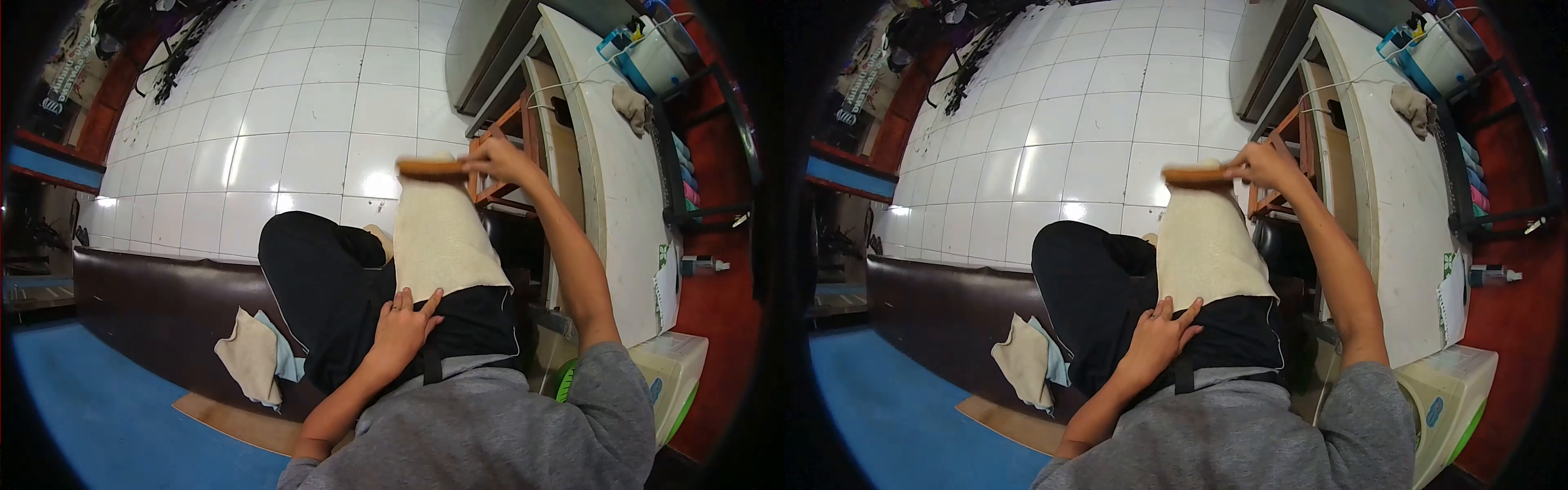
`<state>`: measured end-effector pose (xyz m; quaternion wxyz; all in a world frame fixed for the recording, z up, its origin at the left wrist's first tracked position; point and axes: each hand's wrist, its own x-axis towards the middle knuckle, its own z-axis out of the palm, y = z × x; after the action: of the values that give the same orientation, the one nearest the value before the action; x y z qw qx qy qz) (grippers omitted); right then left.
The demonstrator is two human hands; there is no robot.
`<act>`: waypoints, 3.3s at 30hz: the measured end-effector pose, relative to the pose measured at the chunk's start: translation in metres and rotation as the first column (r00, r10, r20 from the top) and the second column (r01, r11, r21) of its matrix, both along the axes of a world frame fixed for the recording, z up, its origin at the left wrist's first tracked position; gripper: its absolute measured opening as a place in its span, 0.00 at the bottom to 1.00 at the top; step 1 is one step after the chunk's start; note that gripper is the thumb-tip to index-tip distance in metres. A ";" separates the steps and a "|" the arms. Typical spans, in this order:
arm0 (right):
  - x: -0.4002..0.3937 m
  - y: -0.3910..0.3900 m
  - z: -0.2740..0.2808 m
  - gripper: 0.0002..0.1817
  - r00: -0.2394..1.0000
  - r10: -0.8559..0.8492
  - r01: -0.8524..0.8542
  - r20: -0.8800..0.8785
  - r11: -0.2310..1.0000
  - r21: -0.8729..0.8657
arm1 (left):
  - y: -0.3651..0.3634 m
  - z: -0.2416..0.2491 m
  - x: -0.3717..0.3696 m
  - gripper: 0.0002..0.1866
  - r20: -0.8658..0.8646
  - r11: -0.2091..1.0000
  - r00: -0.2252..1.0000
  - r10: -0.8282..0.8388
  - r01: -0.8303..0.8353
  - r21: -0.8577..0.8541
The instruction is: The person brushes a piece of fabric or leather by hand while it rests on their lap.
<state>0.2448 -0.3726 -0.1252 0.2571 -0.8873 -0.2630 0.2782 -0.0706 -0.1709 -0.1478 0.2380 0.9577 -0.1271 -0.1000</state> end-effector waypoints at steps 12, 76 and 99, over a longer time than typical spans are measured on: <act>-0.119 -0.068 -0.028 0.19 0.662 -0.187 0.523 -0.726 0.809 0.268 | -0.010 0.007 0.040 0.22 0.059 0.949 0.992 -0.111 0.124 -0.291; -0.191 -0.102 -0.101 0.24 0.906 -0.418 0.422 0.067 0.904 -0.065 | -0.056 -0.024 0.068 0.28 0.308 0.839 0.916 -0.256 0.369 -0.401; -0.252 -0.076 -0.022 0.26 0.752 -0.637 0.658 -0.170 0.711 0.247 | -0.058 -0.030 0.064 0.27 0.390 0.834 0.896 -0.214 0.375 -0.405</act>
<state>-0.0069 -0.4482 -0.1475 0.4752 -0.8644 0.0359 0.1604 -0.0061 -0.2291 -0.1778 0.4197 0.8422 -0.3333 0.0588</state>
